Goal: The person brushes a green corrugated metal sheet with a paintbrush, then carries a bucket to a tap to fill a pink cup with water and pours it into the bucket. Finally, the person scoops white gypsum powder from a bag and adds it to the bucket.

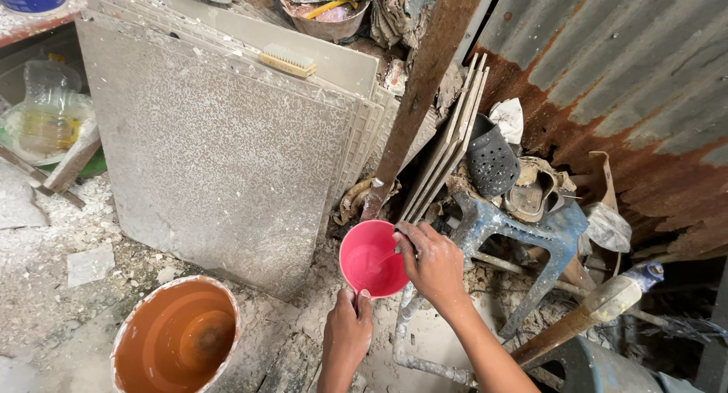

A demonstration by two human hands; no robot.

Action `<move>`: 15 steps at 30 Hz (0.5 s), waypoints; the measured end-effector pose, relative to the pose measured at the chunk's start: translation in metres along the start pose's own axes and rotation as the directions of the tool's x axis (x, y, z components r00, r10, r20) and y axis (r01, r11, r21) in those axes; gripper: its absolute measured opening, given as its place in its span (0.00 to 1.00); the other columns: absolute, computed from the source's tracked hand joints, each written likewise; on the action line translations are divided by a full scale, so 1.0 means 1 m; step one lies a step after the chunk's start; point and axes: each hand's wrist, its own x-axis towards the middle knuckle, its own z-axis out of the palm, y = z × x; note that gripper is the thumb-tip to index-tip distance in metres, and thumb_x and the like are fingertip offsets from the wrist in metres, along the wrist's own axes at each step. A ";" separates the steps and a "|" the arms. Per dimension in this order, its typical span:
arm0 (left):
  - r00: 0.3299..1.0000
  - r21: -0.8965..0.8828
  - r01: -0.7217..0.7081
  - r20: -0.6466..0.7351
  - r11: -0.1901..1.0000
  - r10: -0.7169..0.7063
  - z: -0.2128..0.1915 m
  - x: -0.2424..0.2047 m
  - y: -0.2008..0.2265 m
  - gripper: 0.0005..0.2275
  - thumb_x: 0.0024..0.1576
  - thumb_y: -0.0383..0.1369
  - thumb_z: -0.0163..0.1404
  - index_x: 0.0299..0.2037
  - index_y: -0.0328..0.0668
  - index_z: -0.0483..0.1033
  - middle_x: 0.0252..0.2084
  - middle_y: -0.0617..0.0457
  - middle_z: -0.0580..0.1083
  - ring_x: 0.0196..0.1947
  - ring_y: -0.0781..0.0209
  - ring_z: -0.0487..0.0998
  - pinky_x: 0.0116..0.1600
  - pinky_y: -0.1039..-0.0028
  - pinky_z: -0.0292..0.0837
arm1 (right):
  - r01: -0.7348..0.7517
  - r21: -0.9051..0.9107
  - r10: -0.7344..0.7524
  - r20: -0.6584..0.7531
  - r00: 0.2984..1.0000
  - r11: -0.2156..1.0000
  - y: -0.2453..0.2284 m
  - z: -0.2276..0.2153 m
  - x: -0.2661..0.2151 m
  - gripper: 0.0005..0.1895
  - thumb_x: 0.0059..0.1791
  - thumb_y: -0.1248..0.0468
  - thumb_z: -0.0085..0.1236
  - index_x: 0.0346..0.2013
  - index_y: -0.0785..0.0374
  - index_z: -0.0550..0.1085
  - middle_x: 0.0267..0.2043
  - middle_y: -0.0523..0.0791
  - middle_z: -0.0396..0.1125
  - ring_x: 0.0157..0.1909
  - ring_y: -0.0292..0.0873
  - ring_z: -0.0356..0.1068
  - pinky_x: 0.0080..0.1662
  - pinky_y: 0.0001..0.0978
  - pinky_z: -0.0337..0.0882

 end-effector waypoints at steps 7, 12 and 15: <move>0.999 0.017 0.034 0.004 0.999 -0.035 -0.004 0.003 0.000 0.16 0.63 0.44 0.44 0.40 0.36 0.71 0.35 0.34 0.79 0.39 0.33 0.80 0.43 0.51 0.73 | 0.015 -0.011 -0.015 0.000 1.000 1.000 0.001 0.000 0.000 0.10 0.51 0.58 0.58 0.44 0.57 0.80 0.31 0.45 0.70 0.25 0.51 0.71 0.29 0.42 0.70; 0.999 0.014 0.045 0.008 0.999 -0.045 -0.011 0.003 0.000 0.16 0.63 0.44 0.44 0.40 0.36 0.71 0.34 0.36 0.79 0.36 0.36 0.82 0.42 0.53 0.74 | 0.030 -0.023 -0.030 -0.013 0.999 0.999 0.001 0.001 0.000 0.10 0.51 0.59 0.58 0.44 0.58 0.80 0.31 0.46 0.70 0.26 0.51 0.71 0.29 0.43 0.69; 0.999 0.026 0.043 0.012 0.999 -0.044 -0.013 0.003 -0.001 0.16 0.63 0.44 0.44 0.40 0.36 0.71 0.33 0.37 0.79 0.35 0.37 0.82 0.42 0.53 0.74 | 0.028 -0.037 -0.029 -0.010 1.000 0.999 0.002 0.001 0.000 0.10 0.51 0.59 0.59 0.44 0.58 0.80 0.30 0.46 0.70 0.26 0.52 0.70 0.29 0.43 0.69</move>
